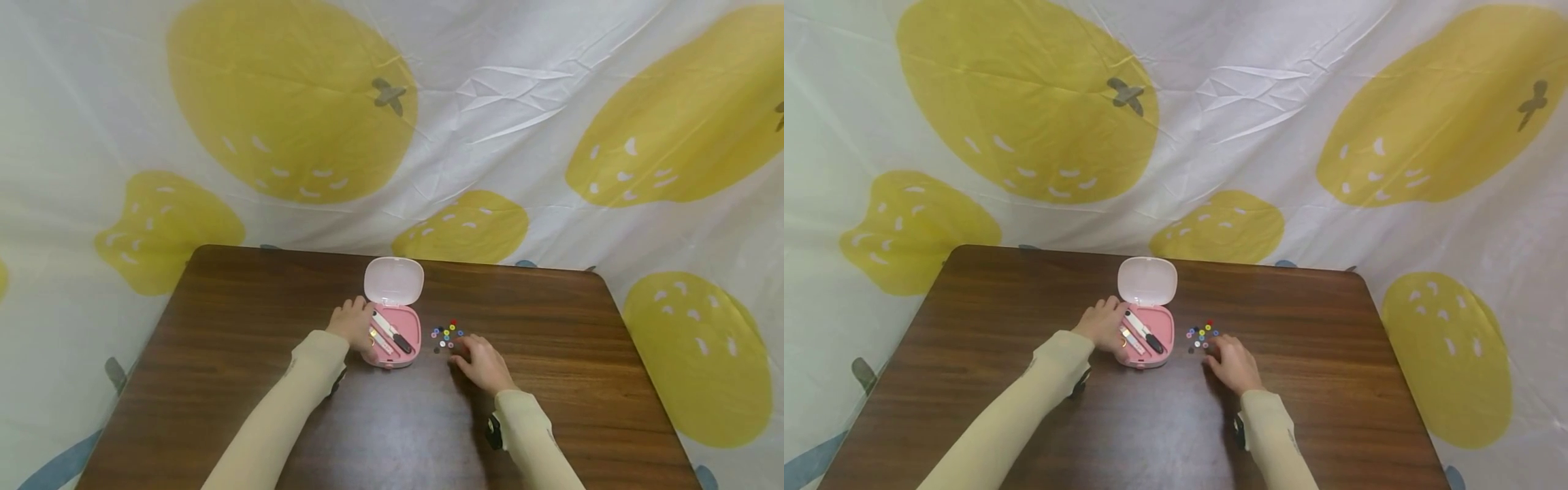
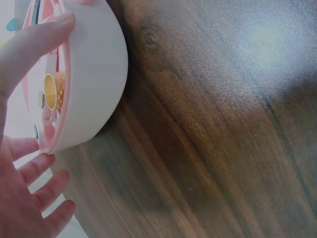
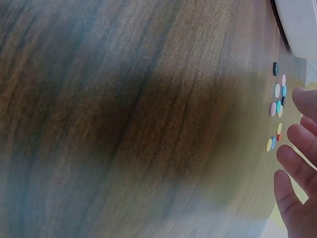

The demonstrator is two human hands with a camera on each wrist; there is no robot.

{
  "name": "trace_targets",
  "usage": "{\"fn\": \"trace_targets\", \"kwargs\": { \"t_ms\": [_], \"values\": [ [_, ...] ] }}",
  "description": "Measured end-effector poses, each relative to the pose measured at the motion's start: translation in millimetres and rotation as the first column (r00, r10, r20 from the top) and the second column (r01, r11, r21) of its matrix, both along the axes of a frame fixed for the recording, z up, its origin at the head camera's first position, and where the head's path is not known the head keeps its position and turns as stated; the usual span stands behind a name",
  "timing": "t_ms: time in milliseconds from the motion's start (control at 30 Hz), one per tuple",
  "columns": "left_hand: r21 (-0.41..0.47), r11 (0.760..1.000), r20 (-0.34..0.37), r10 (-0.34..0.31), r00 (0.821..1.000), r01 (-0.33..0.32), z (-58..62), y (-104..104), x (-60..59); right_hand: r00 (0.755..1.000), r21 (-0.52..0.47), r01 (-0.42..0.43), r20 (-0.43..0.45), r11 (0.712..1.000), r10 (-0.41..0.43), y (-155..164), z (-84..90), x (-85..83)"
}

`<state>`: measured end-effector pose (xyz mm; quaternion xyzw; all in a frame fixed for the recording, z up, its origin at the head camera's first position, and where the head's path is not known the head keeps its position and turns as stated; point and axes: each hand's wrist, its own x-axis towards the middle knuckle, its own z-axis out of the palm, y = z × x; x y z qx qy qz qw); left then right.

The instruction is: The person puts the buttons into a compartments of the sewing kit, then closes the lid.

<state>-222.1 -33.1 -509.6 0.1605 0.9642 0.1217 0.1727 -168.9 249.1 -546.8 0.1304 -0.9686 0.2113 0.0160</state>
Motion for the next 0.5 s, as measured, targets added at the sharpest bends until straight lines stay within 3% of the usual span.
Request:
{"fn": "trace_targets", "kwargs": {
  "t_ms": [500],
  "values": [
    [0.006,0.999,0.051,0.033,0.998,-0.033,0.7,2.0,-1.1,0.997,0.060,0.022,-0.076,0.998,-0.018,-6.4,-2.2,-4.4]
  ]
}}
